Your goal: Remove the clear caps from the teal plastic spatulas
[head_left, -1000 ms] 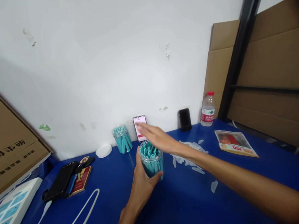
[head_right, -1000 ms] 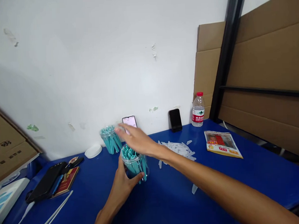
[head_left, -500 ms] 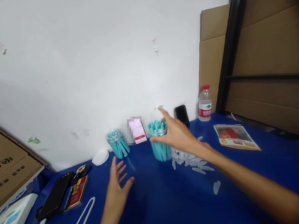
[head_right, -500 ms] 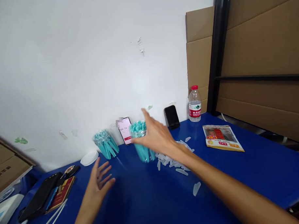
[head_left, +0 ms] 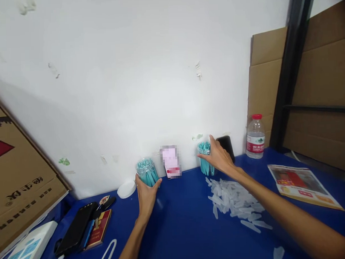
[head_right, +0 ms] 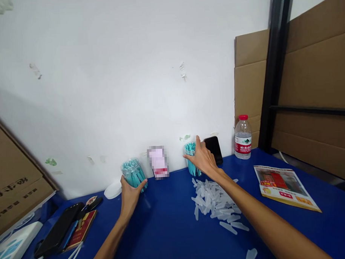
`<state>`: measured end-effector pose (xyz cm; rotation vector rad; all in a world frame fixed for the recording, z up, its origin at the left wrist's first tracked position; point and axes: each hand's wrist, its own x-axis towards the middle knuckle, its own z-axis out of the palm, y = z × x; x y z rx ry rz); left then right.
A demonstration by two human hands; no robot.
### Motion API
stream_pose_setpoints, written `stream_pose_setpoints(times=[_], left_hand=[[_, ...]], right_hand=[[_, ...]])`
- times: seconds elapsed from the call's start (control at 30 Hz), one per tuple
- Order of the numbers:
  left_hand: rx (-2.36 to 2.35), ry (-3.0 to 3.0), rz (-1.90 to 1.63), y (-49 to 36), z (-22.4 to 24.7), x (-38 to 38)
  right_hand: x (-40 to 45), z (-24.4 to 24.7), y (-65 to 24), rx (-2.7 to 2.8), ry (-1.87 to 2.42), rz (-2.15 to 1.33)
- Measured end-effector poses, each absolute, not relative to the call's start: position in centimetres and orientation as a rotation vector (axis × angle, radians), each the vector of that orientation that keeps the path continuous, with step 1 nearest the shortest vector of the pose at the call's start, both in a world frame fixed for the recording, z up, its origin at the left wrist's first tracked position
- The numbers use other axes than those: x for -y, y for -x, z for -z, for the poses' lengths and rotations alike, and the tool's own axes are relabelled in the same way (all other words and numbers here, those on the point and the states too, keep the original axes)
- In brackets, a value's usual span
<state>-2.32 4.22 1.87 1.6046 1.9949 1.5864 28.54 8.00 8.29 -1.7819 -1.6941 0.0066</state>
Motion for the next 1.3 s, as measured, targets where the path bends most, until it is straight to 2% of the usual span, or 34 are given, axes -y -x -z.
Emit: stream_pose_setpoints(times=[0.17, 0.37, 0.57, 0.63, 0.8, 0.97, 1.13, 1.3], left_hand=[[-2.083, -1.52, -1.599, 2.4, -2.4, -5.1], [-1.998, -1.647, -1.514, 0.4, -2.2, 2.0], [-1.873, -1.608, -1.391, -1.5, -2.7, 9.2], [-1.908, -1.628, -1.326, -0.9, -3.0, 10.2], [-2.006, -1.9, -1.113, 1.7, -4.8, 11.9], [-2.107, -2.321, -0.495, 0.9, -8.1, 12.2], [-2.03, -2.734, 0.029, -2.9, -10.7, 11.4], [-1.968, -2.809, 0.226, -5.1, -11.6, 11.3]], right_hand=[[-3.5, -11.0, -26.2, 1.729, 1.511, 0.15], [1.1, -13.6, -17.5, 1.974, 1.038, -0.259], [3.0, -13.4, -12.4, 2.25, 0.991, -0.73], [3.5, -13.1, -13.2, 2.072, 0.925, -0.904], [5.3, -8.5, -16.6, 1.025, 0.825, -1.256], [7.0, -3.4, -15.9, 0.336, 0.759, -1.757], [6.4, -3.7, -15.9, -0.016, 0.563, -1.788], [6.2, -4.0, -17.0, -0.107, 0.44, -1.784]])
